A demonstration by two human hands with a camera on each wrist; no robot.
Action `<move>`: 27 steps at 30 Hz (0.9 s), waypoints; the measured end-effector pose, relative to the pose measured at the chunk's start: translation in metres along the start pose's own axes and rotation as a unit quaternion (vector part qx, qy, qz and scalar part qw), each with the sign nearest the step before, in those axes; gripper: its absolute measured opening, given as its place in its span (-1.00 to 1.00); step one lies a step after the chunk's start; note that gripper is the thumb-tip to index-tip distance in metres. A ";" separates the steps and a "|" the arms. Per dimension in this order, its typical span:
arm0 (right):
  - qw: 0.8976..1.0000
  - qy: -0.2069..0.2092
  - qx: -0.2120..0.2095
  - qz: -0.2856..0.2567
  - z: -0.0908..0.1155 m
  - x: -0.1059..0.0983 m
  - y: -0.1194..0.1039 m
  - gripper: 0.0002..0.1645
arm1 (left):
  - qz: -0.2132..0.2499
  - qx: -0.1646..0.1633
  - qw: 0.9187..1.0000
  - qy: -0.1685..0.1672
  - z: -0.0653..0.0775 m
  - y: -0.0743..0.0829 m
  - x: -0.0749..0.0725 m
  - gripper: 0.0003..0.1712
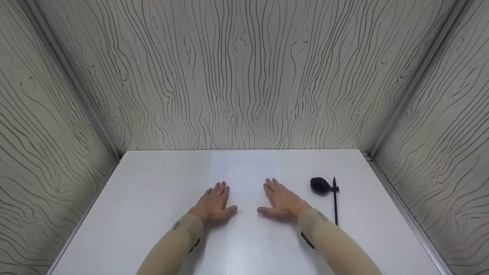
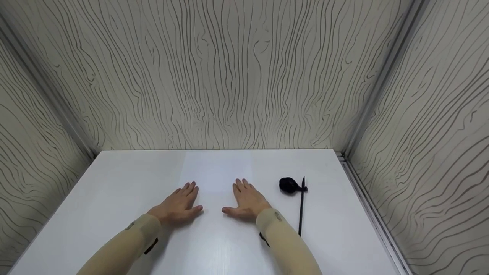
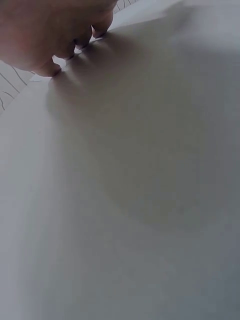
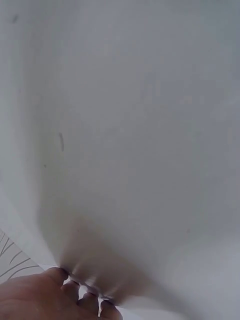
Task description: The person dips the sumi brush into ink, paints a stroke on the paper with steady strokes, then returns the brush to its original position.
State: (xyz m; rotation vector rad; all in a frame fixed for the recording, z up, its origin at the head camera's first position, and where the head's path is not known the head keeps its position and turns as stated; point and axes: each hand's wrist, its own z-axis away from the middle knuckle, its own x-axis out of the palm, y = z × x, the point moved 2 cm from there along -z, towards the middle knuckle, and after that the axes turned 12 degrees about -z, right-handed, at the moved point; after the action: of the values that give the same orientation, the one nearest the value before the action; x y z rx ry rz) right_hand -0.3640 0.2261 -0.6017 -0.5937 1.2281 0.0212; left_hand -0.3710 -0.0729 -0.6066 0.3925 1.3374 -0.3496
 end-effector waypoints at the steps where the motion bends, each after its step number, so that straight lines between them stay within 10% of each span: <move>1: 1.000 0.000 -0.001 0.000 0.000 0.000 0.000 0.39 | 0.000 0.001 1.000 -0.001 0.001 0.000 0.000 0.13; 27: 1.000 -0.002 -0.004 -0.004 0.023 0.010 -0.008 0.39 | 0.007 0.003 1.000 -0.017 0.024 0.010 0.002 0.17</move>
State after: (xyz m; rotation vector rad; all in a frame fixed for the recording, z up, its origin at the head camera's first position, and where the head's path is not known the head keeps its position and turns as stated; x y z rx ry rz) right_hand -0.3381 0.2262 -0.6026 -0.6062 1.2217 0.0202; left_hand -0.3449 -0.0756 -0.6033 0.4002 1.3005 -0.3474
